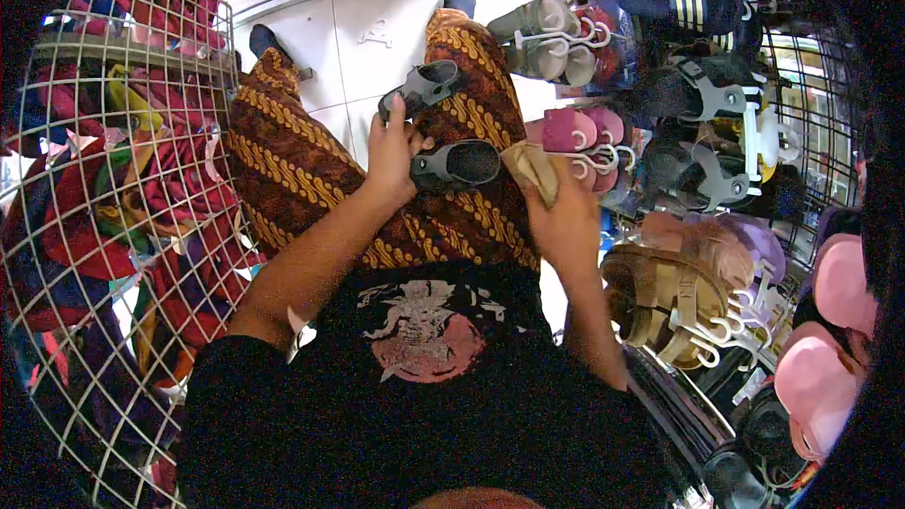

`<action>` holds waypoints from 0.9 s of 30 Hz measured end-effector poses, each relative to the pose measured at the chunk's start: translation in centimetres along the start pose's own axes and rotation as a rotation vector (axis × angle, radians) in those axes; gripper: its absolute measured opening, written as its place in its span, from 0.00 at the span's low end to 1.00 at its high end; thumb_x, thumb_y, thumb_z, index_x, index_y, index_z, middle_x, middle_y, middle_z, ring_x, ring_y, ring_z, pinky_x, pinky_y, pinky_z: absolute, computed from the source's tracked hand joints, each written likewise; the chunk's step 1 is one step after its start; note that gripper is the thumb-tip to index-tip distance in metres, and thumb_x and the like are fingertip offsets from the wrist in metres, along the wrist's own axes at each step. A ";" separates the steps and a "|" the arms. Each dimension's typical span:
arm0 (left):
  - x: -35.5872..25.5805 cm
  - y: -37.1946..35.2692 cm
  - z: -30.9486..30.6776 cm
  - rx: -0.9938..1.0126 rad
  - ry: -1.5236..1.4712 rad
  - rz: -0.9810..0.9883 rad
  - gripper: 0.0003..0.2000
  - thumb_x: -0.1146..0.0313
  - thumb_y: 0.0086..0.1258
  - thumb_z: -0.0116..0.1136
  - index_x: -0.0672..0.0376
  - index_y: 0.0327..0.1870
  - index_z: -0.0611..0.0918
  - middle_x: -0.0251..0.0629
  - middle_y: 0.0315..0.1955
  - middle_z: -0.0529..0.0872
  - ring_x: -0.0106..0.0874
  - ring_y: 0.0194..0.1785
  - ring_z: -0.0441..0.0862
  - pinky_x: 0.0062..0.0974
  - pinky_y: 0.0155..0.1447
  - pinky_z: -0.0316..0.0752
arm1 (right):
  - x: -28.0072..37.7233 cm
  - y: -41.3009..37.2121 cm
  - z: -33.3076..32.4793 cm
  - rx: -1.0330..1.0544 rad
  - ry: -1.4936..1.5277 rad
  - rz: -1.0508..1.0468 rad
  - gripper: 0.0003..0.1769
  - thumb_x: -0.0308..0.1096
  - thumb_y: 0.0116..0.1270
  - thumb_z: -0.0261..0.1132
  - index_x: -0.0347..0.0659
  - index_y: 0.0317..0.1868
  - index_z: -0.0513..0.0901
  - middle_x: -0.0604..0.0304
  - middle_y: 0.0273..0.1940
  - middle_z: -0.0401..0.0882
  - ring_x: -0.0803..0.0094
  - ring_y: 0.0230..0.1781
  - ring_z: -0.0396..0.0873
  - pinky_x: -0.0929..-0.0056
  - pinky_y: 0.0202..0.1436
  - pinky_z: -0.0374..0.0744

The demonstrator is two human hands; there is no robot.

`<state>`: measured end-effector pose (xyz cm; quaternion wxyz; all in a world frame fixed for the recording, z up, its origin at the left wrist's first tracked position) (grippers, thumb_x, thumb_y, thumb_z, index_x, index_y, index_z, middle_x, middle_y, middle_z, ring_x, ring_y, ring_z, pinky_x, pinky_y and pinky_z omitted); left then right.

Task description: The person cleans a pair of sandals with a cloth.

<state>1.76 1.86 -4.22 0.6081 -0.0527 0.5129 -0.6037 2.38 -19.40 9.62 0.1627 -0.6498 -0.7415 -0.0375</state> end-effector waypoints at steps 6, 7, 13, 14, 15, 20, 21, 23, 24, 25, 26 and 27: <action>-1.0 -0.4 -0.2 -0.028 0.108 0.060 0.16 0.53 0.77 0.56 0.56 0.46 0.69 0.30 0.25 0.70 0.21 0.23 0.64 0.27 0.32 0.74 | 2.0 -0.9 0.1 0.052 -0.089 -0.124 0.26 0.34 0.58 0.68 0.45 0.59 0.75 0.47 0.53 0.80 0.47 0.45 0.83 0.49 0.46 0.81; -1.1 -0.4 -0.2 -0.024 0.115 0.085 0.16 0.53 0.77 0.56 0.56 0.46 0.69 0.30 0.25 0.70 0.21 0.23 0.65 0.27 0.31 0.74 | 2.4 -1.2 0.3 0.108 -0.078 -0.104 0.26 0.32 0.58 0.69 0.45 0.59 0.76 0.47 0.53 0.79 0.46 0.47 0.82 0.51 0.48 0.81; -1.9 -0.6 0.3 0.025 0.181 0.204 0.15 0.54 0.77 0.56 0.56 0.46 0.71 0.31 0.29 0.78 0.20 0.23 0.67 0.25 0.29 0.74 | 3.8 -1.0 1.4 0.302 0.317 -0.012 0.22 0.36 0.64 0.69 0.42 0.56 0.76 0.44 0.47 0.83 0.41 0.49 0.80 0.53 0.51 0.79; -1.9 -0.6 0.2 0.015 0.176 0.177 0.15 0.54 0.78 0.56 0.56 0.46 0.72 0.31 0.28 0.79 0.19 0.23 0.68 0.25 0.29 0.73 | 3.0 -0.8 1.5 0.256 0.407 0.079 0.20 0.40 0.66 0.68 0.42 0.55 0.77 0.43 0.44 0.84 0.39 0.47 0.81 0.52 0.50 0.78; -1.9 -0.7 0.2 0.005 0.172 0.151 0.14 0.54 0.78 0.56 0.56 0.47 0.73 0.31 0.28 0.79 0.19 0.23 0.68 0.25 0.28 0.73 | 2.4 -0.4 1.4 0.248 0.323 0.088 0.20 0.40 0.66 0.68 0.42 0.55 0.77 0.42 0.44 0.84 0.39 0.47 0.81 0.51 0.50 0.78; -1.8 -0.4 0.2 0.064 0.178 0.173 0.14 0.55 0.78 0.55 0.58 0.47 0.73 0.30 0.26 0.78 0.19 0.22 0.69 0.25 0.27 0.72 | 2.9 0.2 0.9 0.306 0.077 0.043 0.21 0.41 0.66 0.67 0.43 0.54 0.74 0.36 0.40 0.83 0.36 0.44 0.80 0.44 0.46 0.77; -1.9 -0.5 0.4 0.071 0.180 0.187 0.14 0.56 0.78 0.55 0.58 0.47 0.73 0.30 0.26 0.78 0.19 0.22 0.69 0.25 0.26 0.72 | 3.5 0.0 1.1 0.320 0.043 0.004 0.21 0.41 0.66 0.67 0.43 0.55 0.73 0.36 0.39 0.83 0.35 0.43 0.80 0.43 0.46 0.77; -2.0 -0.6 0.5 0.077 0.178 0.205 0.14 0.56 0.78 0.56 0.58 0.47 0.73 0.30 0.25 0.78 0.19 0.21 0.68 0.26 0.26 0.72 | 3.3 -0.1 2.3 0.346 0.050 -0.007 0.21 0.40 0.65 0.68 0.42 0.53 0.72 0.36 0.36 0.82 0.35 0.40 0.80 0.41 0.44 0.76; -2.1 -0.6 0.6 0.074 0.173 0.211 0.14 0.56 0.78 0.56 0.58 0.47 0.73 0.30 0.25 0.78 0.19 0.20 0.68 0.26 0.26 0.71 | 3.2 0.1 2.0 0.373 0.028 0.016 0.21 0.41 0.65 0.68 0.41 0.52 0.72 0.36 0.36 0.82 0.34 0.40 0.80 0.41 0.44 0.76; -2.3 -0.7 0.6 0.070 0.170 0.215 0.14 0.56 0.78 0.56 0.58 0.47 0.73 0.30 0.25 0.78 0.19 0.19 0.68 0.26 0.25 0.71 | 3.0 0.2 1.9 0.401 0.006 0.040 0.21 0.41 0.65 0.68 0.41 0.51 0.72 0.36 0.35 0.82 0.34 0.39 0.80 0.41 0.44 0.77; -2.3 -0.8 0.6 0.052 0.156 0.216 0.14 0.56 0.78 0.56 0.58 0.47 0.73 0.30 0.25 0.78 0.20 0.19 0.68 0.26 0.25 0.71 | 2.7 0.2 1.8 0.370 -0.021 0.028 0.21 0.42 0.65 0.68 0.40 0.50 0.72 0.36 0.35 0.82 0.35 0.39 0.81 0.42 0.44 0.77; -2.4 -1.2 1.0 0.035 0.143 0.217 0.14 0.56 0.78 0.56 0.59 0.47 0.73 0.30 0.25 0.77 0.20 0.18 0.67 0.26 0.25 0.71 | 2.6 0.2 1.6 0.338 -0.049 0.018 0.21 0.43 0.66 0.68 0.38 0.49 0.72 0.37 0.36 0.82 0.35 0.40 0.81 0.42 0.44 0.77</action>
Point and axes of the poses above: each hand's wrist, its own y-axis towards the middle knuckle, its own z-axis out of the palm, x = y × z, the point moved 5 cm from there along y, towards the middle knuckle
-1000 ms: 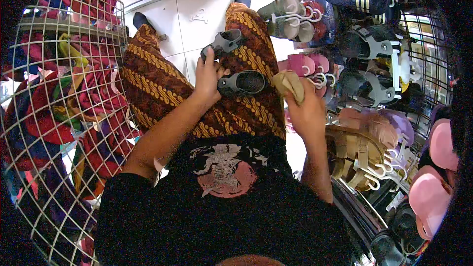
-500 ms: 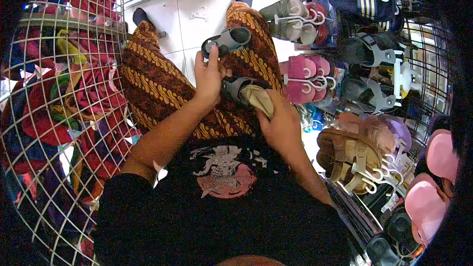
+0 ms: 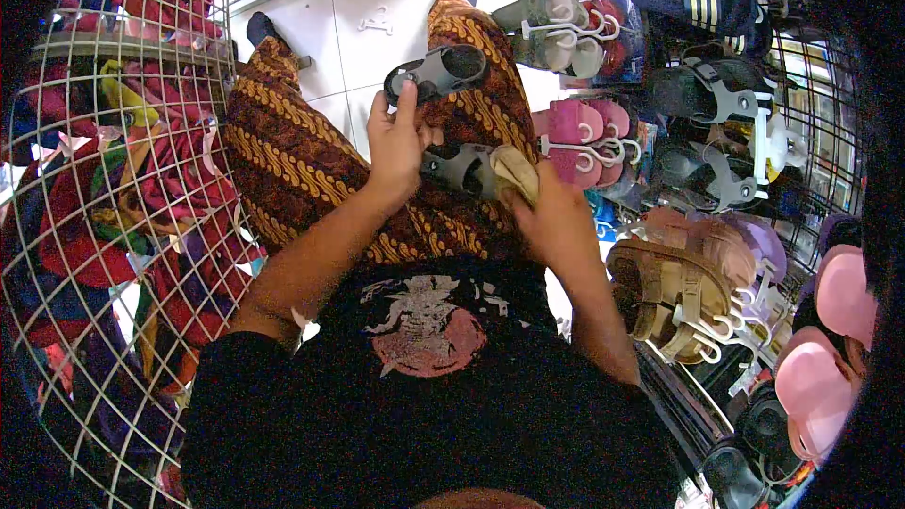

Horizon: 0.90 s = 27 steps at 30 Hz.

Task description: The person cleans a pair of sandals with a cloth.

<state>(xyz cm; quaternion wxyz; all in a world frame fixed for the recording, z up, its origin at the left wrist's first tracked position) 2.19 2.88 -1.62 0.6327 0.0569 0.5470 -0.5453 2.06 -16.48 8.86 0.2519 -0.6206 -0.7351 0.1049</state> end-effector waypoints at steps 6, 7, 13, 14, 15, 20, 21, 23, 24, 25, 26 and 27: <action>-0.4 0.2 0.8 -0.010 0.077 0.064 0.13 0.57 0.79 0.55 0.59 0.45 0.73 0.30 0.22 0.75 0.21 0.18 0.67 0.26 0.25 0.70 | 0.6 0.3 0.2 0.010 0.033 0.075 0.23 0.45 0.64 0.69 0.37 0.50 0.74 0.38 0.43 0.82 0.39 0.46 0.80 0.46 0.50 0.77; -0.6 -0.1 1.0 -0.006 0.064 0.047 0.13 0.57 0.79 0.55 0.59 0.45 0.73 0.30 0.21 0.75 0.21 0.18 0.66 0.26 0.24 0.70 | -0.2 0.2 -0.1 0.010 0.052 0.075 0.23 0.45 0.64 0.69 0.37 0.50 0.75 0.38 0.44 0.82 0.39 0.46 0.80 0.46 0.51 0.76; -0.1 0.8 0.2 0.051 0.088 0.014 0.15 0.54 0.80 0.52 0.59 0.42 0.73 0.28 0.17 0.68 0.21 0.18 0.64 0.28 0.25 0.70 | -1.1 -0.6 -2.1 -0.093 0.057 0.105 0.25 0.48 0.63 0.69 0.37 0.50 0.77 0.40 0.44 0.83 0.39 0.49 0.78 0.48 0.53 0.75; 0.3 1.3 0.1 0.080 0.102 -0.004 0.17 0.52 0.80 0.51 0.60 0.42 0.73 0.28 0.17 0.68 0.22 0.18 0.64 0.27 0.26 0.69 | -1.0 -1.1 -1.9 -0.092 0.092 0.093 0.25 0.48 0.63 0.69 0.37 0.50 0.77 0.40 0.44 0.83 0.39 0.49 0.79 0.48 0.53 0.75; 0.3 1.3 0.1 0.085 0.122 -0.020 0.18 0.51 0.80 0.50 0.61 0.42 0.73 0.27 0.17 0.68 0.22 0.18 0.64 0.27 0.26 0.69 | -1.2 -1.6 -1.8 -0.096 0.122 0.083 0.25 0.48 0.63 0.69 0.37 0.50 0.78 0.40 0.45 0.83 0.39 0.49 0.79 0.48 0.52 0.75; -1.2 1.3 0.1 0.117 0.113 -0.062 0.23 0.47 0.81 0.44 0.63 0.42 0.76 0.27 0.17 0.69 0.21 0.18 0.63 0.26 0.26 0.67 | -2.4 -2.7 -2.2 -0.182 0.274 0.034 0.25 0.47 0.63 0.68 0.39 0.55 0.78 0.42 0.44 0.85 0.43 0.47 0.83 0.51 0.52 0.79; -0.9 1.5 -0.2 0.129 0.148 -0.051 0.24 0.46 0.81 0.44 0.63 0.42 0.77 0.27 0.17 0.69 0.21 0.18 0.63 0.25 0.27 0.68 | -2.4 -3.0 -2.7 -0.230 0.309 0.008 0.26 0.47 0.63 0.69 0.40 0.55 0.78 0.42 0.44 0.85 0.43 0.47 0.83 0.51 0.52 0.79; -1.2 1.3 -0.4 0.160 0.154 -0.019 0.26 0.44 0.80 0.43 0.63 0.43 0.79 0.28 0.18 0.72 0.20 0.18 0.63 0.24 0.28 0.68 | -3.0 -3.3 -2.4 -0.204 0.326 0.090 0.26 0.45 0.63 0.70 0.39 0.56 0.79 0.43 0.44 0.86 0.44 0.47 0.83 0.53 0.52 0.79; -1.1 1.1 -0.4 0.186 0.119 -0.047 0.26 0.44 0.80 0.43 0.63 0.41 0.79 0.27 0.17 0.69 0.21 0.18 0.63 0.26 0.28 0.69 | -3.1 -3.6 -2.0 -0.160 0.407 0.031 0.26 0.44 0.62 0.71 0.39 0.56 0.80 0.44 0.44 0.86 0.46 0.47 0.84 0.54 0.52 0.79; -0.6 1.3 -0.9 0.205 0.128 -0.053 0.25 0.44 0.80 0.44 0.61 0.41 0.78 0.27 0.19 0.69 0.23 0.19 0.66 0.26 0.28 0.70 | -3.1 -3.8 -1.7 -0.113 0.488 -0.033 0.26 0.44 0.62 0.71 0.39 0.56 0.80 0.45 0.44 0.86 0.47 0.47 0.84 0.56 0.52 0.80; 0.1 1.2 -1.1 0.221 0.140 -0.063 0.24 0.44 0.79 0.44 0.60 0.40 0.77 0.27 0.20 0.69 0.25 0.20 0.68 0.27 0.28 0.71 | -3.4 -4.2 -1.3 -0.061 0.570 -0.095 0.26 0.43 0.62 0.72 0.39 0.56 0.81 0.46 0.44 0.86 0.49 0.47 0.84 0.57 0.52 0.80; 0.0 0.6 -0.6 0.256 0.149 -0.048 0.23 0.45 0.80 0.45 0.60 0.40 0.76 0.27 0.19 0.67 0.24 0.19 0.67 0.28 0.28 0.71 | -3.8 -4.3 0.1 0.106 0.644 -0.225 0.25 0.41 0.61 0.73 0.39 0.56 0.82 0.50 0.44 0.86 0.56 0.46 0.84 0.63 0.52 0.79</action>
Point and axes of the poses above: each hand's wrist, its own y-axis towards the middle knuckle, its own z-axis out of the palm, x = y × z, the point moved 5 cm from there along y, towards the middle knuckle
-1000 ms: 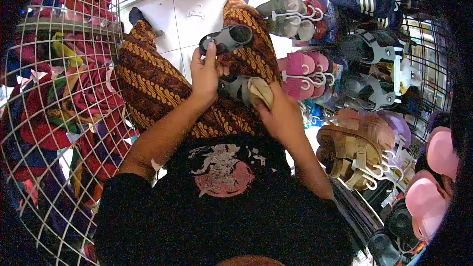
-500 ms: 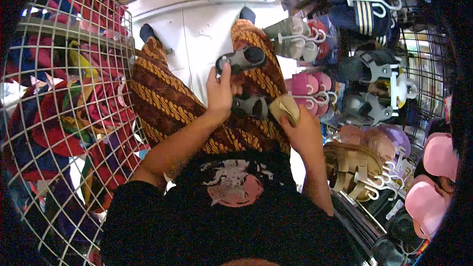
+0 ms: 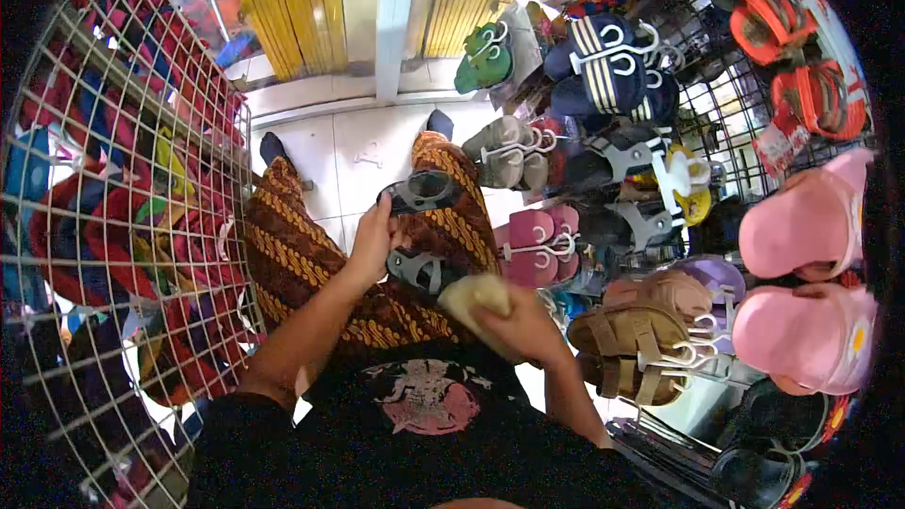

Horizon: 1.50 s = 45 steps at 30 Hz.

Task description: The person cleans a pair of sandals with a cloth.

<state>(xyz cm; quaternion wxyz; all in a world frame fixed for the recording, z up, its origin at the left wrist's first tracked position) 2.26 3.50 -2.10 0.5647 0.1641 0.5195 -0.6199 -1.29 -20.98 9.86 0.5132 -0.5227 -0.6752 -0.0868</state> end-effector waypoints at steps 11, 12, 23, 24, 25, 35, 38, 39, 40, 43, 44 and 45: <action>-4.7 -0.4 10.7 0.033 0.243 0.243 0.22 0.47 0.80 0.44 0.61 0.38 0.75 0.30 0.17 0.69 0.25 0.18 0.68 0.28 0.25 0.68 | -1.2 -3.7 -0.3 0.106 -0.030 -0.160 0.22 0.40 0.64 0.71 0.37 0.55 0.82 0.51 0.47 0.85 0.66 0.46 0.83 0.68 0.52 0.78; -4.6 -0.1 10.9 0.027 0.179 0.239 0.21 0.49 0.81 0.44 0.60 0.40 0.74 0.29 0.16 0.67 0.25 0.17 0.67 0.29 0.25 0.70 | -0.5 -4.3 -1.2 0.084 -0.113 -0.164 0.22 0.40 0.65 0.70 0.36 0.55 0.81 0.51 0.46 0.86 0.67 0.45 0.83 0.67 0.52 0.79; 2.2 -3.1 9.2 -0.176 -0.291 -0.082 0.19 0.50 0.82 0.39 0.59 0.46 0.72 0.33 0.29 0.68 0.29 0.28 0.67 0.34 0.35 0.75 | -1.4 -6.5 -2.6 0.090 -0.158 -0.361 0.24 0.33 0.58 0.68 0.33 0.54 0.74 0.39 0.41 0.83 0.49 0.46 0.85 0.60 0.50 0.78; 2.2 -4.0 9.2 -0.257 -0.297 -0.085 0.20 0.49 0.83 0.37 0.60 0.45 0.72 0.33 0.28 0.68 0.28 0.28 0.66 0.33 0.37 0.74 | -1.7 -6.5 -2.9 0.071 -0.116 -0.344 0.24 0.32 0.59 0.67 0.33 0.54 0.74 0.38 0.42 0.83 0.46 0.46 0.84 0.59 0.50 0.78; 2.6 -4.0 8.7 -0.222 -0.300 -0.048 0.20 0.50 0.83 0.37 0.60 0.45 0.72 0.34 0.29 0.68 0.28 0.28 0.66 0.32 0.37 0.74 | -1.9 -6.4 -3.0 -0.005 -0.130 -0.387 0.23 0.32 0.59 0.66 0.33 0.55 0.74 0.38 0.42 0.83 0.44 0.46 0.84 0.59 0.50 0.78; 1.8 -10.2 7.6 -0.223 -0.125 0.250 0.16 0.52 0.84 0.38 0.57 0.49 0.67 0.32 0.28 0.66 0.26 0.27 0.64 0.32 0.39 0.73 | -2.5 -6.2 0.2 -0.410 -0.588 -0.684 0.36 0.23 0.49 0.68 0.45 0.64 0.76 0.52 0.49 0.79 0.54 0.50 0.76 0.59 0.56 0.70; 2.7 -11.3 6.4 -0.142 -0.058 0.155 0.16 0.52 0.84 0.39 0.57 0.49 0.67 0.34 0.31 0.69 0.28 0.30 0.71 0.35 0.43 0.76 | -2.4 -6.2 1.0 -0.284 -0.608 -0.639 0.41 0.22 0.48 0.70 0.51 0.67 0.75 0.53 0.52 0.75 0.53 0.53 0.75 0.59 0.57 0.70; 2.2 -12.0 6.8 -0.180 -0.056 0.127 0.16 0.52 0.84 0.39 0.57 0.49 0.67 0.35 0.32 0.70 0.29 0.32 0.73 0.36 0.45 0.78 | -2.6 -6.1 1.1 -0.230 -0.626 -0.613 0.41 0.23 0.48 0.71 0.52 0.67 0.75 0.53 0.52 0.74 0.52 0.54 0.74 0.59 0.58 0.70; 1.7 -12.8 7.6 -0.217 -0.057 0.095 0.16 0.52 0.83 0.39 0.58 0.49 0.67 0.36 0.33 0.72 0.30 0.34 0.75 0.36 0.46 0.79 | -3.4 -5.8 1.2 -0.185 -0.554 -0.602 0.41 0.26 0.53 0.72 0.54 0.69 0.72 0.50 0.52 0.72 0.48 0.56 0.73 0.57 0.60 0.70; 2.8 -11.5 6.5 -0.140 -0.033 0.076 0.15 0.56 0.83 0.42 0.60 0.54 0.69 0.41 0.43 0.79 0.34 0.43 0.82 0.37 0.50 0.82 | -4.1 -5.4 0.7 0.025 -0.504 -0.482 0.39 0.29 0.57 0.72 0.56 0.70 0.71 0.48 0.53 0.72 0.45 0.57 0.73 0.55 0.62 0.71; 2.8 -11.4 6.5 -0.098 -0.033 0.062 0.15 0.57 0.82 0.43 0.61 0.54 0.70 0.41 0.45 0.79 0.34 0.44 0.82 0.36 0.50 0.82 | -4.2 -5.2 0.7 0.071 -0.520 -0.430 0.39 0.30 0.58 0.72 0.59 0.71 0.70 0.46 0.55 0.71 0.44 0.57 0.72 0.54 0.63 0.72; 2.8 -11.4 6.4 -0.058 -0.034 0.047 0.14 0.59 0.82 0.44 0.62 0.54 0.71 0.42 0.46 0.80 0.34 0.44 0.82 0.36 0.50 0.82 | -4.1 -5.1 0.7 0.065 -0.495 -0.417 0.40 0.31 0.57 0.72 0.60 0.71 0.70 0.46 0.56 0.71 0.44 0.57 0.72 0.54 0.63 0.72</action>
Point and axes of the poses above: each hand's wrist, its own y-axis towards the middle knuckle, its own z-axis out of the palm, x = y × z, the point moved 5 cm from there along y, towards the middle knuckle
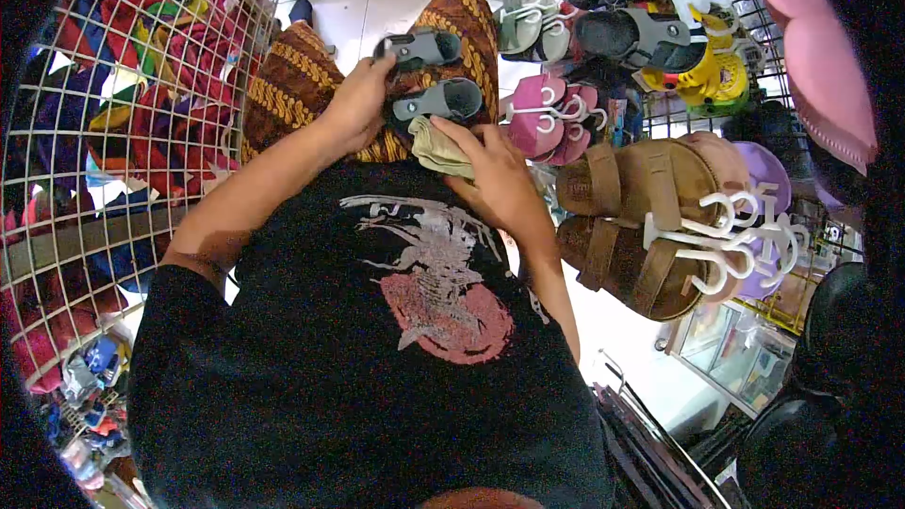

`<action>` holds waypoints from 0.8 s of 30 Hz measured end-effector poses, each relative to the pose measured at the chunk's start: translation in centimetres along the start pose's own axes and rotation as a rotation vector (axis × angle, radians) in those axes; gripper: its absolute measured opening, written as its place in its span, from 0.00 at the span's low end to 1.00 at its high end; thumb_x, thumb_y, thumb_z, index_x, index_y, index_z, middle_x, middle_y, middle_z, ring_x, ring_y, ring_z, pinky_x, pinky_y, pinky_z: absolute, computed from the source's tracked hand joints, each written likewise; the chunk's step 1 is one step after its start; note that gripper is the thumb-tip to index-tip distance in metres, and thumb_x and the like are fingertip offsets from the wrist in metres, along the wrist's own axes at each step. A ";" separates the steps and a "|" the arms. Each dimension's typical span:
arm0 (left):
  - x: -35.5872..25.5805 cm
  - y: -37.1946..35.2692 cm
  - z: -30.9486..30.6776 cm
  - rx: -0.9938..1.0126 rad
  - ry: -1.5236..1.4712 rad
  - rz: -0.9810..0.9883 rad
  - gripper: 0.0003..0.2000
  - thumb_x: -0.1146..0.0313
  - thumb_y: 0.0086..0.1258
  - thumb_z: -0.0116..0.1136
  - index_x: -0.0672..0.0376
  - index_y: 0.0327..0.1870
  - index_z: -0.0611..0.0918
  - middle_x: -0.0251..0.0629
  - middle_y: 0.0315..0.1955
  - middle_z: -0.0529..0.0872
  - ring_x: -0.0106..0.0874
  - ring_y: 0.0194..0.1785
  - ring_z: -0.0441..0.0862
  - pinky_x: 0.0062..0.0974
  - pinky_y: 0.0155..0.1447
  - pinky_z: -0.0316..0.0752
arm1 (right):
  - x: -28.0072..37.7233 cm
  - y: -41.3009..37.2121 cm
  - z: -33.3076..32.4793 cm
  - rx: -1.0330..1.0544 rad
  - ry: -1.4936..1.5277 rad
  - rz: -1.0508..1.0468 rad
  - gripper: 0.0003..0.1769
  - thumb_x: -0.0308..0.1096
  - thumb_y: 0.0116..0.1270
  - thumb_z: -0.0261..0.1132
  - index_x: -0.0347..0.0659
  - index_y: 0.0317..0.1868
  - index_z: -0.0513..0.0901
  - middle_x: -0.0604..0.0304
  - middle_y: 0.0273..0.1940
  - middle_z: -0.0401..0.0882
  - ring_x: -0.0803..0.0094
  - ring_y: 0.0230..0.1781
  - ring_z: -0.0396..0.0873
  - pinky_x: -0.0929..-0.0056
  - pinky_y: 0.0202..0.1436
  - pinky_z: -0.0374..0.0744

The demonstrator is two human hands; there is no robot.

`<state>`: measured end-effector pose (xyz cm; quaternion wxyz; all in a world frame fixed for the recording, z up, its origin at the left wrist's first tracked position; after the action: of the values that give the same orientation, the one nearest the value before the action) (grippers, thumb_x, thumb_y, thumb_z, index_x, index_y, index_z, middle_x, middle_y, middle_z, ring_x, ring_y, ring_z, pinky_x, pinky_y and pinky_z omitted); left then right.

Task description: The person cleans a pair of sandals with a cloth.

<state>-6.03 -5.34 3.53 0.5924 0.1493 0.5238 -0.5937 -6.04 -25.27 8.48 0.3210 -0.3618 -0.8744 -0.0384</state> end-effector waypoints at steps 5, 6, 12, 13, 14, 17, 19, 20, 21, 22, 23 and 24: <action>-0.6 0.2 -1.1 0.059 0.205 -0.217 0.13 0.61 0.66 0.54 0.55 0.47 0.82 0.32 0.42 0.86 0.25 0.38 0.83 0.28 0.38 0.80 | -0.8 0.8 0.6 -0.201 0.020 -0.130 0.42 0.34 0.53 0.75 0.62 0.70 0.72 0.44 0.58 0.71 0.42 0.59 0.72 0.52 0.63 0.72; -0.8 0.3 -1.3 0.094 0.238 -0.239 0.12 0.61 0.65 0.55 0.54 0.46 0.82 0.32 0.41 0.86 0.24 0.37 0.82 0.25 0.36 0.78 | -0.7 0.7 0.4 -0.244 0.018 -0.169 0.42 0.35 0.52 0.76 0.63 0.70 0.72 0.43 0.57 0.72 0.41 0.58 0.72 0.50 0.62 0.73; -2.5 1.3 -1.4 0.222 0.662 -0.191 0.33 0.68 0.63 0.57 0.45 0.73 0.67 0.30 0.43 0.82 0.19 0.36 0.76 0.16 0.32 0.72 | -1.1 0.7 0.6 -0.187 0.083 -0.102 0.41 0.28 0.50 0.73 0.56 0.68 0.74 0.45 0.62 0.70 0.43 0.62 0.71 0.56 0.68 0.71; -2.3 2.2 -1.7 0.454 0.709 -0.331 0.41 0.69 0.65 0.57 0.39 0.80 0.53 0.33 0.47 0.81 0.20 0.38 0.76 0.17 0.35 0.76 | -1.0 0.8 0.6 -0.218 0.071 -0.112 0.41 0.27 0.49 0.72 0.55 0.68 0.75 0.45 0.61 0.70 0.44 0.61 0.72 0.56 0.67 0.72; -2.2 3.0 -1.8 0.510 0.697 -0.278 0.39 0.69 0.66 0.57 0.43 0.79 0.56 0.34 0.49 0.79 0.23 0.39 0.76 0.19 0.40 0.78 | -1.0 0.6 0.5 -0.195 0.101 -0.113 0.41 0.26 0.49 0.72 0.55 0.67 0.75 0.45 0.61 0.71 0.44 0.61 0.72 0.56 0.67 0.72; -3.6 4.0 -0.6 0.618 1.035 -0.125 0.35 0.57 0.66 0.60 0.55 0.73 0.64 0.38 0.50 0.78 0.30 0.44 0.79 0.27 0.45 0.79 | -0.7 0.6 0.1 -0.196 0.078 -0.116 0.41 0.26 0.48 0.73 0.54 0.67 0.76 0.45 0.62 0.71 0.43 0.62 0.72 0.56 0.67 0.72; -4.8 6.0 -0.2 0.663 1.408 0.083 0.35 0.46 0.66 0.61 0.67 0.65 0.75 0.47 0.51 0.80 0.37 0.47 0.82 0.33 0.49 0.79 | -0.9 0.6 0.0 -0.195 0.134 -0.128 0.41 0.26 0.48 0.73 0.54 0.67 0.75 0.45 0.63 0.70 0.43 0.63 0.71 0.56 0.67 0.72; -4.0 6.6 -0.2 0.657 1.333 -0.003 0.36 0.39 0.65 0.56 0.67 0.60 0.78 0.50 0.49 0.81 0.39 0.47 0.82 0.35 0.50 0.78 | -1.0 0.6 -0.1 -0.200 0.160 -0.138 0.41 0.26 0.48 0.73 0.54 0.67 0.75 0.45 0.64 0.70 0.42 0.64 0.71 0.56 0.68 0.71; -3.4 7.9 -0.2 0.642 1.266 -0.072 0.40 0.33 0.65 0.52 0.68 0.56 0.81 0.52 0.48 0.82 0.40 0.48 0.82 0.37 0.52 0.78 | -1.5 0.8 0.2 -0.154 0.164 -0.097 0.40 0.27 0.49 0.73 0.53 0.67 0.75 0.44 0.65 0.69 0.42 0.65 0.70 0.56 0.68 0.71; -4.3 7.5 1.0 0.626 1.197 -0.133 0.44 0.26 0.64 0.48 0.68 0.52 0.84 0.54 0.47 0.84 0.42 0.49 0.82 0.39 0.54 0.77 | -1.7 1.0 0.4 -0.195 0.091 -0.120 0.39 0.28 0.50 0.73 0.51 0.67 0.76 0.45 0.65 0.69 0.43 0.64 0.71 0.56 0.68 0.71; -5.6 7.1 1.7 0.500 1.382 -0.086 0.49 0.19 0.62 0.40 0.66 0.49 0.86 0.57 0.42 0.87 0.45 0.48 0.83 0.43 0.55 0.76 | -1.9 0.9 0.4 -0.191 0.122 -0.115 0.39 0.28 0.50 0.72 0.50 0.66 0.76 0.45 0.64 0.70 0.43 0.64 0.71 0.57 0.68 0.71; -5.1 8.1 1.6 0.445 1.444 -0.054 0.46 0.20 0.62 0.42 0.63 0.49 0.86 0.54 0.41 0.88 0.44 0.46 0.84 0.40 0.54 0.76 | -1.8 0.9 0.1 -0.185 0.158 -0.110 0.38 0.29 0.50 0.72 0.49 0.66 0.77 0.45 0.63 0.70 0.44 0.64 0.71 0.57 0.68 0.71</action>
<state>2.88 -1.78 4.62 0.0433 0.6045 0.6530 -0.4543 -4.56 -25.67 7.21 0.3518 -0.3373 -0.8576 -0.1647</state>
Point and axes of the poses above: each hand's wrist, its own y-axis towards the middle knuckle, its own z-axis out of the palm, x = y × z, the point moved 5 cm from there along y, towards the middle knuckle
